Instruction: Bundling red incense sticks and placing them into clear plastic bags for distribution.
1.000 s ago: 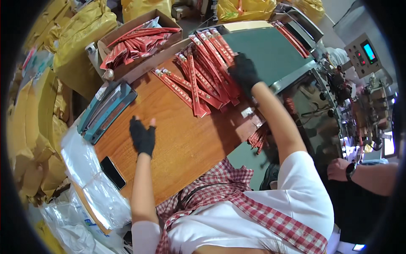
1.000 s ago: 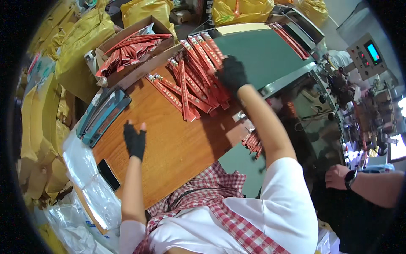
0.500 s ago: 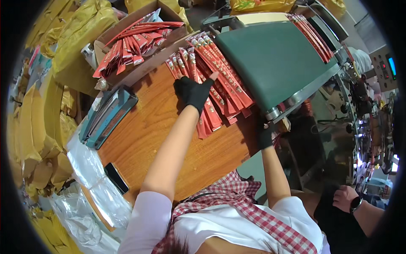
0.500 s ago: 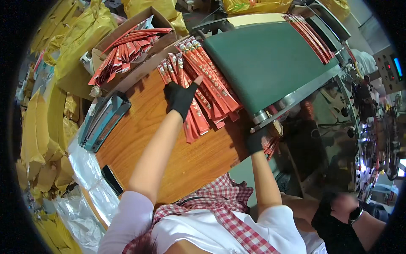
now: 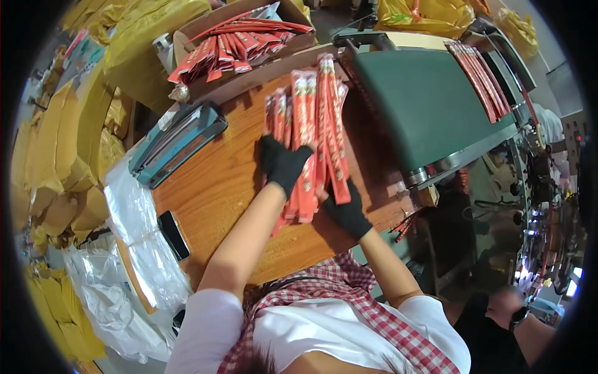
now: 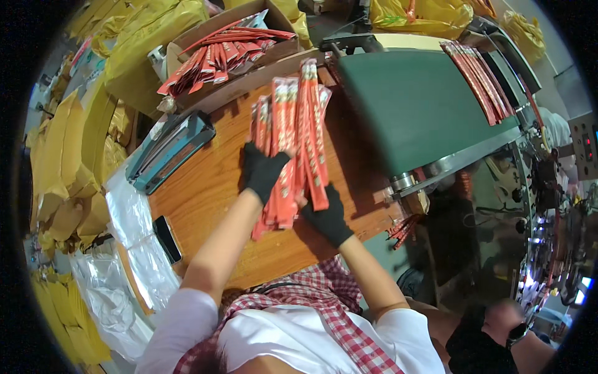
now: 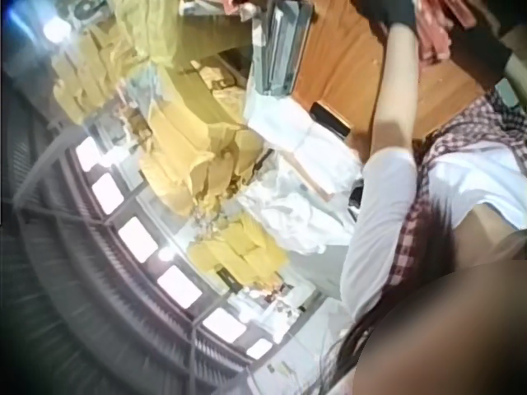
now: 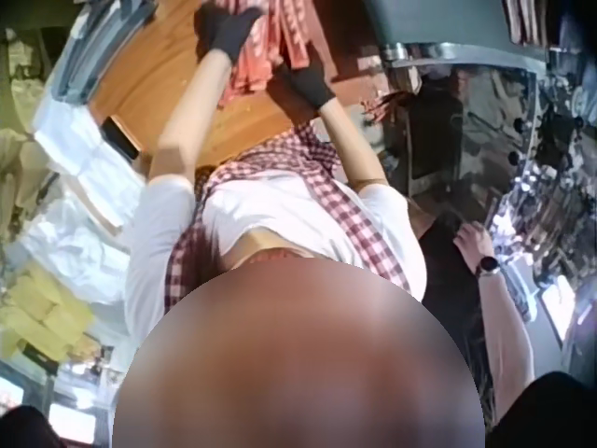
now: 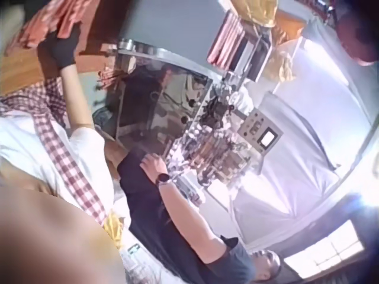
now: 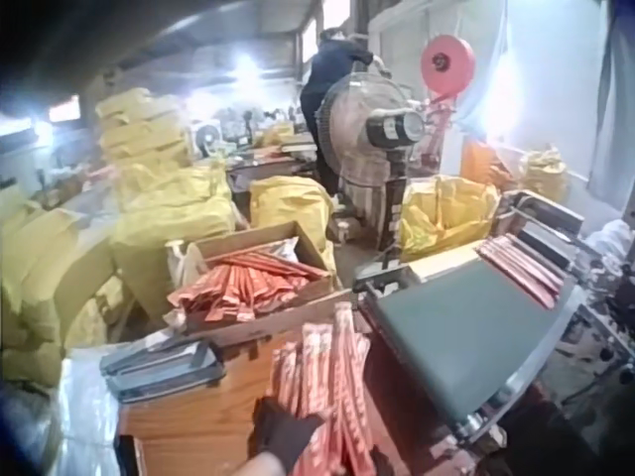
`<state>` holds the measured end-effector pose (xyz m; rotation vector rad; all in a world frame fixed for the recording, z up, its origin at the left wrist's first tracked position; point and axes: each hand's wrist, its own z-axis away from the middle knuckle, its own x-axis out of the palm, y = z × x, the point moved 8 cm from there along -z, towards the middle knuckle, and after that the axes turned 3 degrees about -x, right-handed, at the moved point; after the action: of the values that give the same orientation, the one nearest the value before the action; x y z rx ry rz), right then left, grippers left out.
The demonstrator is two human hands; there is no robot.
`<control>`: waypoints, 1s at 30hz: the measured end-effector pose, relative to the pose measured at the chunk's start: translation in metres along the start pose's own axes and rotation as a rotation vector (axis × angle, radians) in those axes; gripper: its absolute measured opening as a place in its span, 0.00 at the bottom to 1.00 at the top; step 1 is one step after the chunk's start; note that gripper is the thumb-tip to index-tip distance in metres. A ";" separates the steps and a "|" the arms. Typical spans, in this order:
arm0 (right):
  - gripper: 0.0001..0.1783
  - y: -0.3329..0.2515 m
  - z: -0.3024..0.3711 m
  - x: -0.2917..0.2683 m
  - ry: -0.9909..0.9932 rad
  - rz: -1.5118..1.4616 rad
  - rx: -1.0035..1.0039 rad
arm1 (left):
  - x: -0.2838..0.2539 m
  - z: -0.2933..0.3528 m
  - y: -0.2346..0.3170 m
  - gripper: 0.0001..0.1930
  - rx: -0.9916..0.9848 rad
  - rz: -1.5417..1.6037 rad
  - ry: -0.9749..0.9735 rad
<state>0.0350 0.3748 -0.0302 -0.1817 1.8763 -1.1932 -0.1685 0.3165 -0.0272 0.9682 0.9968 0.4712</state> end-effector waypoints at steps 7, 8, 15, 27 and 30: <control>0.11 -0.004 -0.010 -0.034 -0.677 0.622 -0.094 | -0.100 0.097 -0.075 0.58 -0.283 -0.010 0.181; 0.09 -0.028 -0.034 -0.059 -0.581 0.700 -0.033 | -0.109 0.101 -0.082 0.59 -0.255 0.062 0.224; 0.17 0.002 -0.201 -0.063 0.232 0.734 -0.118 | -0.101 0.097 -0.093 0.58 -0.302 0.148 0.207; 0.19 0.014 -0.123 -0.032 -0.169 0.673 0.126 | -0.122 0.082 -0.115 0.54 -0.314 0.349 0.180; 0.21 -0.018 -0.126 -0.028 -0.020 0.595 -0.034 | -0.124 0.080 -0.078 0.46 -0.210 0.457 0.156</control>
<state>-0.0461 0.4633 0.0201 0.3277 1.7560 -0.7448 -0.1672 0.1504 -0.0177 0.9784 0.8398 1.0258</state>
